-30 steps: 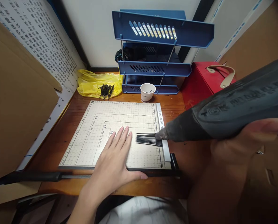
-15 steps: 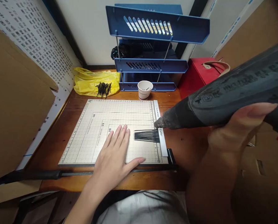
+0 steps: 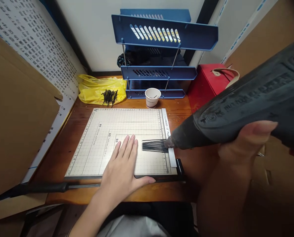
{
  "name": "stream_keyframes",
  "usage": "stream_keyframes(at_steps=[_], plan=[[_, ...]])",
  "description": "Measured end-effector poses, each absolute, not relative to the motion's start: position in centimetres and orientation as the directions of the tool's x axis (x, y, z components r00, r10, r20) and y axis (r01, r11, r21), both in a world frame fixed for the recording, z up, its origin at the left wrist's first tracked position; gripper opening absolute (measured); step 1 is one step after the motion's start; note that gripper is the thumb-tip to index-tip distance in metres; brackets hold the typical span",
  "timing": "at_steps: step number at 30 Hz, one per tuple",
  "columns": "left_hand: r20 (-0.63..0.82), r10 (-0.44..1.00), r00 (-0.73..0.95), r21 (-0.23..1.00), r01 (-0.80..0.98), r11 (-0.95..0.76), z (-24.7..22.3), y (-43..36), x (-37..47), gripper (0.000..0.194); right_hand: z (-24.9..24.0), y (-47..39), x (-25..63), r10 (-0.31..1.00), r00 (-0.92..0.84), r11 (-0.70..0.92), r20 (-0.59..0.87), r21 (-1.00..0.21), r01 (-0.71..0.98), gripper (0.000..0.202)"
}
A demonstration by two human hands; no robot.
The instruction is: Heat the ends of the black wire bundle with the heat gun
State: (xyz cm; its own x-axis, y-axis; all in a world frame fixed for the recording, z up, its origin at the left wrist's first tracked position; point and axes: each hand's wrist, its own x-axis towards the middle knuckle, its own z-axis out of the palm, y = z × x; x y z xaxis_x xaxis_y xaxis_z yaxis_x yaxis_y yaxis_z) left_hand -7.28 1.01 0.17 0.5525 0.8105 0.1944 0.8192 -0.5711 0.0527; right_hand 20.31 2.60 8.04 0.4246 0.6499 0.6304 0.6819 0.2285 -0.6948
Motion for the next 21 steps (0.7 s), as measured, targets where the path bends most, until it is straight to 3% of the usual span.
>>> stream_keyframes(at_steps=[4,10,14,21], plan=[[0.197,0.822,0.535,0.065,0.829,-0.555,0.1,1.1,-7.1,0.118,7.4,2.6,21.6,0.611,0.315,0.277,0.726,-0.568,0.775,0.06],[0.199,0.826,0.528,0.079,0.831,-0.55,0.0,1.0,-7.1,0.115,7.1,3.5,21.8,0.455,0.32,0.323,0.831,-0.489,0.811,0.063],[0.208,0.825,0.525,0.09,0.83,-0.55,-0.1,1.0,-7.2,0.114,7.4,3.0,21.4,0.509,0.305,0.401,0.805,-0.536,0.743,0.057],[0.208,0.824,0.527,0.101,0.826,-0.554,0.0,0.9,-7.1,0.115,7.3,2.6,20.9,0.527,0.311,0.262,0.791,-0.5,0.826,0.059]])
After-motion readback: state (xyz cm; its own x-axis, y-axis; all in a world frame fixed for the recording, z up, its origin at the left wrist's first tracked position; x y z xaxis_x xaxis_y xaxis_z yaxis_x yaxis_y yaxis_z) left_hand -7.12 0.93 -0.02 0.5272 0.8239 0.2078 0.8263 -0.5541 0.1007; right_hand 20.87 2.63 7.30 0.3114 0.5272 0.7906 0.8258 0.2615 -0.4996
